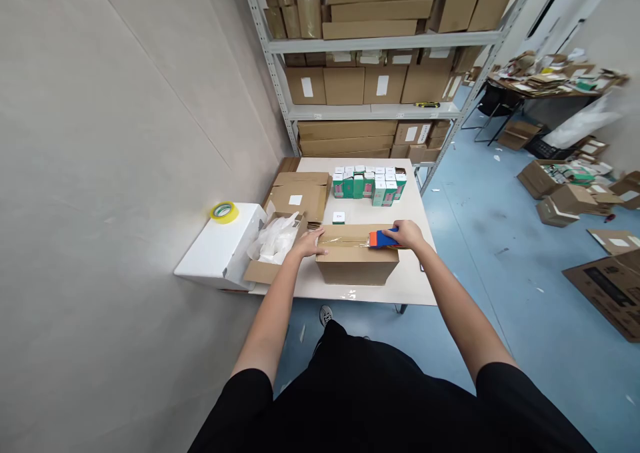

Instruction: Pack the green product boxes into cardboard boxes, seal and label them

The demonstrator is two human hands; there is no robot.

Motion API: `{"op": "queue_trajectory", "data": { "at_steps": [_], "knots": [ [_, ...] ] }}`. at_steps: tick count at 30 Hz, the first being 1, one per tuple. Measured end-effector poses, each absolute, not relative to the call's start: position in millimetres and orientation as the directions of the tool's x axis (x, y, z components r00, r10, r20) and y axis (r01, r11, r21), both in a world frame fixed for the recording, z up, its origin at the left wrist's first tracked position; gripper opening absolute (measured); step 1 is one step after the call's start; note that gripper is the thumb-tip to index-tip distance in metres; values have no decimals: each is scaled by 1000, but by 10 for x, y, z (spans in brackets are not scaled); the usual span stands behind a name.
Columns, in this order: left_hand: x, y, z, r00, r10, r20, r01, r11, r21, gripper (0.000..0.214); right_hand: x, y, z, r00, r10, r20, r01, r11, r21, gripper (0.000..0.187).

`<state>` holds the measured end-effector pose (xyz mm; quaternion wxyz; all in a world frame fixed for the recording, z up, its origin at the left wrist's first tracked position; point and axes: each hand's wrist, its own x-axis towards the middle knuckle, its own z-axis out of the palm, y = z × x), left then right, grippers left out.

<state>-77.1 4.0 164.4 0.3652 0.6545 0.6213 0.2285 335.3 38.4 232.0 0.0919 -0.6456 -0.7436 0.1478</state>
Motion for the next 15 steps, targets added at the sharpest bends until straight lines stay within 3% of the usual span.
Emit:
{"op": "queue_trajectory", "data": {
  "at_steps": [5, 9, 15],
  "knots": [
    [-377, 281, 1787, 181, 956, -230, 830, -23, 558, 102, 3256, 396, 2358, -114, 991, -67, 942, 86, -323, 42],
    [118, 394, 1788, 372, 907, -196, 806, -212, 553, 106, 3332, 404, 2375, -67, 995, -76, 948, 40, -316, 41],
    [243, 396, 1625, 307, 919, -246, 829, -132, 544, 121, 3412, 408, 2288, -63, 997, -41, 923, 43, -382, 41]
  ]
}}
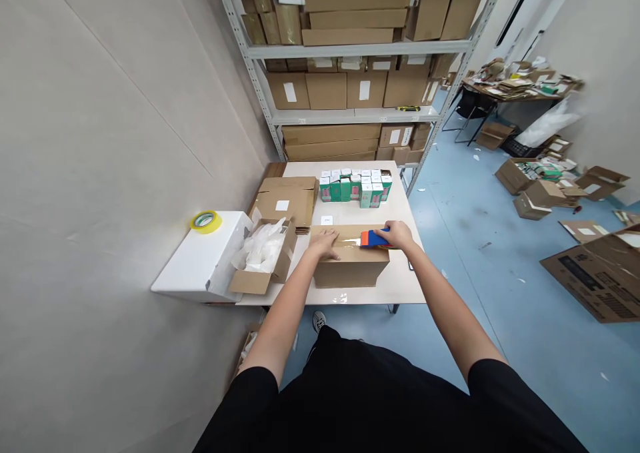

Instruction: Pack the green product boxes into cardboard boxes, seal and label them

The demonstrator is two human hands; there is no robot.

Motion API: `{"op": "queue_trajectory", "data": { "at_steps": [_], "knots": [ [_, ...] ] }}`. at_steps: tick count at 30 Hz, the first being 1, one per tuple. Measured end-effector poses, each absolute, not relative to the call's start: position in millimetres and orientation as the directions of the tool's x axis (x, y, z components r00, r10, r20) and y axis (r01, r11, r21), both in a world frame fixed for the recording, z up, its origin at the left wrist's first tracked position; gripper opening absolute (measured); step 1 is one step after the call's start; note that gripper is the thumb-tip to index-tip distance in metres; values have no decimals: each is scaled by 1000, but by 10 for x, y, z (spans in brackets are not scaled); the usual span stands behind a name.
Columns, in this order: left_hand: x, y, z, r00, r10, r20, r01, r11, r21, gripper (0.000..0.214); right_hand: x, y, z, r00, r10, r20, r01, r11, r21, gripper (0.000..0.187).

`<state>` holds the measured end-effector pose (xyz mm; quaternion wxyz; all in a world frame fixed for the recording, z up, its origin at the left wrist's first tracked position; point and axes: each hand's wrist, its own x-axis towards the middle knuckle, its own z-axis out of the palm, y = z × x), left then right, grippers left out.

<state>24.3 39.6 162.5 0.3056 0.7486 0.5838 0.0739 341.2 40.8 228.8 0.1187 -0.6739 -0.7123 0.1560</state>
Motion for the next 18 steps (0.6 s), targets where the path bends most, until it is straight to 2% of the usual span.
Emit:
{"op": "queue_trajectory", "data": {
  "at_steps": [7, 13, 18],
  "knots": [
    [168, 372, 1648, 265, 930, -255, 858, -107, 503, 124, 3419, 674, 2312, -145, 986, -84, 898, 96, -430, 52],
    [220, 371, 1630, 245, 947, -208, 814, -84, 575, 133, 3399, 878, 2487, -218, 973, -78, 918, 177, -354, 50],
    [222, 355, 1639, 244, 936, -255, 864, -90, 496, 130, 3460, 884, 2504, -259, 959, -116, 932, 216, -292, 49]
  ]
}}
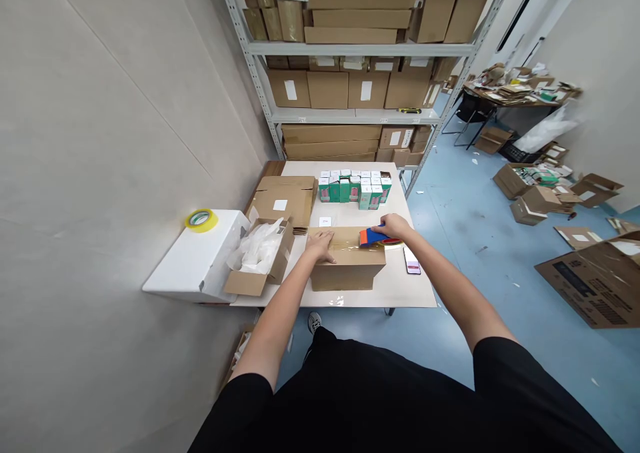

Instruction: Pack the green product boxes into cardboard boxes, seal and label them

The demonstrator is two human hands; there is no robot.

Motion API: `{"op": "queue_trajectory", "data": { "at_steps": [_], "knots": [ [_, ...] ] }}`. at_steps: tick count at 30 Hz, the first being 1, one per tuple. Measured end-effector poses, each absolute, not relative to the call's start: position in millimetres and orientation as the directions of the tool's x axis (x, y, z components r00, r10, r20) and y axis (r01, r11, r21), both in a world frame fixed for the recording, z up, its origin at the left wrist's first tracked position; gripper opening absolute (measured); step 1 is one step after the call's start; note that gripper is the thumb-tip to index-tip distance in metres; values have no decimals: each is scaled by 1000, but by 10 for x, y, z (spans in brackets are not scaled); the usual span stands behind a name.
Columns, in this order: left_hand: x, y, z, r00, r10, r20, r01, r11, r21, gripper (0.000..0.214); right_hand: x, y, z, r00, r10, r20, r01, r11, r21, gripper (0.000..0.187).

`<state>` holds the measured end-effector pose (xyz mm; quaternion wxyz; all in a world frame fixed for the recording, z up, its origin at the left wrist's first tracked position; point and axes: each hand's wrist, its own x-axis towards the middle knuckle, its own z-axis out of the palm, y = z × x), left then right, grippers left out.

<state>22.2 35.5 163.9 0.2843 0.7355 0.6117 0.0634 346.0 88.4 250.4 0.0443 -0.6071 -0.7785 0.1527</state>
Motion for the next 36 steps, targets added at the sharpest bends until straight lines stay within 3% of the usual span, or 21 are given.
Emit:
{"op": "queue_trajectory", "data": {
  "at_steps": [11, 17, 24, 36],
  "knots": [
    [309, 288, 1868, 235, 901, -366, 963, -166, 211, 132, 4240, 659, 2519, -162, 967, -196, 976, 128, -177, 46],
    [343, 279, 1926, 232, 899, -371, 964, -161, 212, 130, 4517, 606, 2611, -88, 970, -225, 995, 74, -68, 49],
    [311, 319, 1900, 273, 904, -329, 951, -203, 232, 127, 4338, 503, 2570, -97, 975, -202, 990, 116, 85, 55],
    [330, 376, 1851, 260, 903, -341, 958, -199, 204, 128, 4643, 443, 2530, -40, 959, -279, 999, 43, 6, 62]
  ]
}}
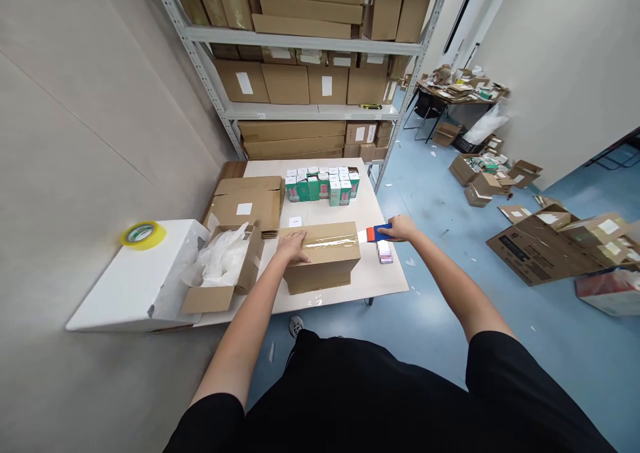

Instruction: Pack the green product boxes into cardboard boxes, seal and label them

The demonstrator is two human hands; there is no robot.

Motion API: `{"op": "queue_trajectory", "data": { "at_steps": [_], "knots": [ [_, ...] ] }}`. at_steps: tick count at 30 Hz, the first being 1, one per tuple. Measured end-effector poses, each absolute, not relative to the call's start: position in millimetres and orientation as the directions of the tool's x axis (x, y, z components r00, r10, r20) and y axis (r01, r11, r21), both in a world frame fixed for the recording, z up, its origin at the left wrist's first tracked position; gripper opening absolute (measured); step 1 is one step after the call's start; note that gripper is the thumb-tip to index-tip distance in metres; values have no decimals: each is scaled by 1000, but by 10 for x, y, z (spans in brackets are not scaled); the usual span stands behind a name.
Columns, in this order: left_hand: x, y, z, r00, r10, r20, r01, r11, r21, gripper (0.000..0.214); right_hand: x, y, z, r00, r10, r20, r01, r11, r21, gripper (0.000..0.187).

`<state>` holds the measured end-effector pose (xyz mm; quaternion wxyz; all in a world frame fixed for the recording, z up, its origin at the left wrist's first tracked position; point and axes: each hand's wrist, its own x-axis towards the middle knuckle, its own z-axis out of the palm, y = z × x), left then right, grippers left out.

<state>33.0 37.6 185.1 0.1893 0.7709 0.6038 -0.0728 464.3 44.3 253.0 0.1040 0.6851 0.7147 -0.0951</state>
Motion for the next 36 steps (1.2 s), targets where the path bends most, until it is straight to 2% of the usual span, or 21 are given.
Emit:
{"op": "queue_trajectory", "data": {
  "at_steps": [7, 13, 17, 21, 26, 36],
  "knots": [
    [342, 380, 1866, 269, 901, -340, 954, -201, 221, 130, 4918, 477, 2587, -14, 948, -317, 999, -1, -46, 56],
    [246, 382, 1876, 292, 891, -347, 947, -217, 238, 129, 5018, 519, 2963, -31, 968, -247, 980, -19, -197, 61],
    [238, 381, 1878, 301, 889, -346, 943, -224, 245, 129, 4957, 544, 3063, -17, 971, -239, 994, -9, -105, 63],
    [248, 378, 1883, 292, 894, -339, 945, -215, 245, 126, 4769, 517, 2851, 17, 947, -321, 1000, -22, -13, 60],
    [243, 390, 1868, 275, 901, -335, 947, -194, 255, 128, 4519, 443, 2511, 55, 943, -330, 998, -52, 19, 58],
    [230, 350, 1887, 288, 905, -312, 939, -204, 275, 128, 3983, 186, 1740, 74, 954, -291, 993, -97, -67, 48]
  ]
}}
